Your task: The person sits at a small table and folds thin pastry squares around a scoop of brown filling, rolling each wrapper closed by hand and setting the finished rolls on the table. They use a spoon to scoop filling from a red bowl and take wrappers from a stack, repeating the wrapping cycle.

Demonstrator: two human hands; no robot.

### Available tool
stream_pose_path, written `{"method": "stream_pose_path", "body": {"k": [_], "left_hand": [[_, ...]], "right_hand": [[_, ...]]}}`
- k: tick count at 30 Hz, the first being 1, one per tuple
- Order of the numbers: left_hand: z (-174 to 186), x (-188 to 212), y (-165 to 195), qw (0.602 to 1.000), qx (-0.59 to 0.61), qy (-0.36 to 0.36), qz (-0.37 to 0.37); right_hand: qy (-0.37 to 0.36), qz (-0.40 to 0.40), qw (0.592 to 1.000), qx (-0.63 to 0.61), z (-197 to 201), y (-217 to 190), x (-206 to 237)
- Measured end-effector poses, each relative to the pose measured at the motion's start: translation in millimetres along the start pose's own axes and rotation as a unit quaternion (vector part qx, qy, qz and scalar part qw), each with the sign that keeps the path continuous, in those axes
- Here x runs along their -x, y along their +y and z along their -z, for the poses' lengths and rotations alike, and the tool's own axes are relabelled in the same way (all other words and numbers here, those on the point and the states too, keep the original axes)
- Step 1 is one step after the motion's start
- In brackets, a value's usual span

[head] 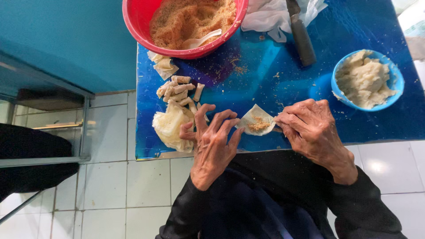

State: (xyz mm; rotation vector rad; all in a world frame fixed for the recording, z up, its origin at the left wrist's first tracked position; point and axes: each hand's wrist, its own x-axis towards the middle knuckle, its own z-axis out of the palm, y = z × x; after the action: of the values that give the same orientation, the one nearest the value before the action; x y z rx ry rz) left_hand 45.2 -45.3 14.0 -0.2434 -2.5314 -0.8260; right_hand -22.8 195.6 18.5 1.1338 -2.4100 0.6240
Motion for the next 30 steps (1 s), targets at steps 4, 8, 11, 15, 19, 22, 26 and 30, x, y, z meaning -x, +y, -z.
{"method": "stream_pose_path", "body": {"k": [4,8,11,15,19,22,26,30], "left_hand": [[-3,0,-1,1.0,0.0,-0.006,-0.005],[-5,0,-1,1.0,-0.003,-0.018,-0.001],[-5,-3,1,0.999,-0.017,-0.021,-0.018],[-3,-5,5,0.997,-0.079,-0.007,-0.023],[-6,-6,6,0.998,-0.063,-0.016,-0.006],[-7,-5,4,0.999,-0.046,-0.004,0.022],[-8,-5,0,0.998,-0.056,-0.008,-0.007],[-8,-7,-1,0.999,-0.023,-0.024,-0.01]], "right_hand": [[0.003,0.007,0.999,-0.041,0,2,-1],[-0.003,0.009,0.996,-0.086,1,2,-6],[-0.003,0.008,0.993,-0.121,-1,-1,-12],[-0.007,0.003,0.986,-0.166,-2,-1,-19],[-0.013,-0.009,0.982,-0.191,-5,2,-20],[-0.018,-0.017,0.982,-0.186,-7,2,-19],[-0.015,-0.014,0.984,-0.176,-7,1,-19],[-0.022,-0.008,0.987,-0.162,-6,0,-20]]}}
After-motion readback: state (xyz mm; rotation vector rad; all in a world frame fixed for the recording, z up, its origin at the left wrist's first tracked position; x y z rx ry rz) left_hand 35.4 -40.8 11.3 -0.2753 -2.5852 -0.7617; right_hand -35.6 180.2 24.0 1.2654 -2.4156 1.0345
